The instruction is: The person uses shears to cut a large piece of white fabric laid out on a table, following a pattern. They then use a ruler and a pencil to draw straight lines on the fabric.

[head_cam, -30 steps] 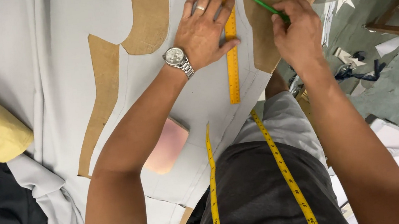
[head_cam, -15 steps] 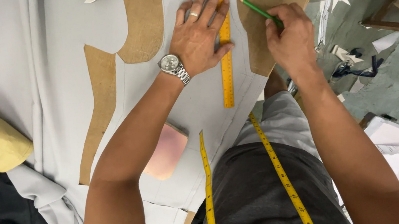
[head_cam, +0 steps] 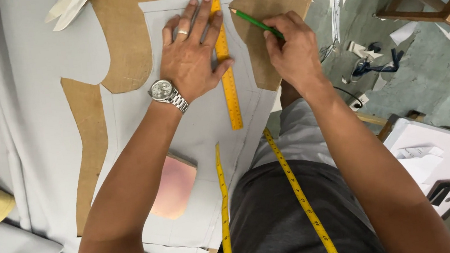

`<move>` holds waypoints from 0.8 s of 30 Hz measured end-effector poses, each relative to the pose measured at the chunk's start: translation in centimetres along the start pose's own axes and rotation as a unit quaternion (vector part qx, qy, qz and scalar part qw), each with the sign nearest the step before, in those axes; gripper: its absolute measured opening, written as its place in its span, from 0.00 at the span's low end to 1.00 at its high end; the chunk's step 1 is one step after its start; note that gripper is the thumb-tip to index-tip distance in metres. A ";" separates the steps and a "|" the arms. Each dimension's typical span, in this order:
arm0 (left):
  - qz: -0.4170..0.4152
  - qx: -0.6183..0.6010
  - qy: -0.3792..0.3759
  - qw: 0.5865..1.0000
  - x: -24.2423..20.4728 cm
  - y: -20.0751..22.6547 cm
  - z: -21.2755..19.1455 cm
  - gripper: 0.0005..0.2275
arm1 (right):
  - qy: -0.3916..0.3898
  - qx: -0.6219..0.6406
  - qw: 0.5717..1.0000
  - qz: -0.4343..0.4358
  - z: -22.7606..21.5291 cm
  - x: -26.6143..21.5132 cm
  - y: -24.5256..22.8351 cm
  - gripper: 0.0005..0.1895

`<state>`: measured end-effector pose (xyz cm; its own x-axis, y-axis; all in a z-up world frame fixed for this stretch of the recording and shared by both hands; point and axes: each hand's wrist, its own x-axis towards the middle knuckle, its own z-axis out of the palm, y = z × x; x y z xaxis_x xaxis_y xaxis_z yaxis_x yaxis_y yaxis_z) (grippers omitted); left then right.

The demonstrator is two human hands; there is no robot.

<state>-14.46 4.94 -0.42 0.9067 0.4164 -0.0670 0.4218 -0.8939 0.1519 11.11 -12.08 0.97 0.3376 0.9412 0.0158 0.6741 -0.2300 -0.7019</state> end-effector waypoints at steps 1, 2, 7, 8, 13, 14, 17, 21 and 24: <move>0.002 -0.001 -0.001 1.000 0.0 0.0 0.0 0.48 | 0.000 -0.001 1.000 0.002 0.0 -0.1 0.1 0.12; 0.002 -0.002 -0.007 1.000 0.1 0.0 -0.1 0.48 | 0.002 -0.002 1.000 -0.003 0.0 -0.1 0.1 0.12; 0.007 0.001 -0.003 1.000 -0.1 -0.1 -0.6 0.46 | 0.003 -0.015 1.000 -0.018 0.3 -0.3 -0.1 0.11; 0.004 -0.003 -0.007 1.000 0.0 -0.1 -0.5 0.47 | 0.004 -0.012 1.000 -0.016 0.3 -0.1 -0.2 0.11; -0.009 0.002 -0.022 1.000 0.3 0.1 -0.7 0.52 | -0.004 -0.001 1.000 -0.015 0.2 0.7 -0.8 0.10; -0.007 0.001 -0.015 1.000 0.3 0.1 -0.6 0.51 | -0.002 -0.008 1.000 -0.019 0.3 0.8 -0.9 0.11; -0.001 0.004 -0.005 1.000 0.3 0.0 -0.3 0.50 | 0.001 -0.022 0.999 -0.024 0.4 1.1 -0.9 0.11; 0.002 0.018 -0.013 1.000 0.1 0.0 -0.5 0.50 | 0.001 -0.030 0.999 -0.028 0.8 1.2 -0.9 0.12; 0.003 0.020 -0.009 1.000 0.2 0.0 -0.5 0.50 | 0.001 -0.033 0.999 -0.028 0.8 1.2 -1.2 0.12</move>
<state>-14.28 5.06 0.08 0.9087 0.4090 -0.0838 0.4165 -0.9021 0.1132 10.20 -10.45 1.25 0.2995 0.9524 0.0564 0.7337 -0.1921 -0.6518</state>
